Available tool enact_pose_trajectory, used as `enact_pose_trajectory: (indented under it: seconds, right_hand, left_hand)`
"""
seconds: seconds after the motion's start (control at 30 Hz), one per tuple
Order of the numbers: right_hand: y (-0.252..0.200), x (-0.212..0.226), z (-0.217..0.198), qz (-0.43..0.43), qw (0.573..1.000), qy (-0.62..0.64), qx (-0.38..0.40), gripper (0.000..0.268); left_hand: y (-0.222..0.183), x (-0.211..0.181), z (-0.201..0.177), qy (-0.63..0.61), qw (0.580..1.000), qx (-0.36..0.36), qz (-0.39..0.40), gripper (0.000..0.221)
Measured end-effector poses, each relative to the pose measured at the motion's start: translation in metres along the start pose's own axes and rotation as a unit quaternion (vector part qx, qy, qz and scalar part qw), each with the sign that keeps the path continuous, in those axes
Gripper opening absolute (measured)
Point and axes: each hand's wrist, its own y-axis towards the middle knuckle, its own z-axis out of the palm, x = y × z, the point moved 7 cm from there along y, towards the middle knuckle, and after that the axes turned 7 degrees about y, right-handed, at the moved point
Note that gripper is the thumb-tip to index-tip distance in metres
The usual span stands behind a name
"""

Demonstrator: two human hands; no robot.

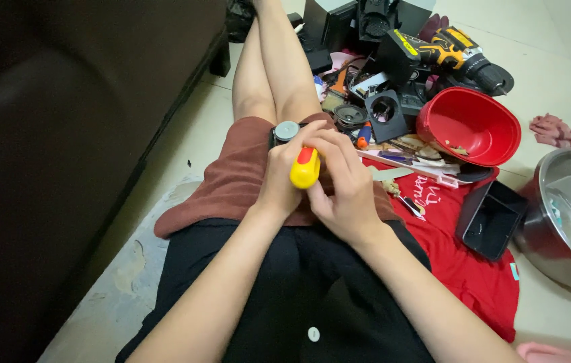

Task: Using a screwdriver to pry a speaker driver out of its housing and then attempting to re-seat it.

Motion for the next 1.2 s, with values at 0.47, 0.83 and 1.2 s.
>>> enact_pose_trajectory:
  seconds: [0.47,0.83,1.2]
  right_hand:
    - [-0.007,-0.019,-0.009,0.081,0.993,0.059,-0.064,0.03]
    - [-0.01,-0.014,-0.023,0.039,0.983,0.094,-0.151,0.016]
    - [-0.004,-0.044,-0.033,0.123,0.959,0.145,-0.21,0.013]
  left_hand:
    - [0.001,0.044,-0.003,0.227,0.965,0.044,-0.123,0.06]
    - [0.0,0.037,-0.019,0.228,0.972,0.01,-0.061,0.038]
    - [-0.016,0.047,-0.02,0.303,0.943,0.067,-0.123,0.044]
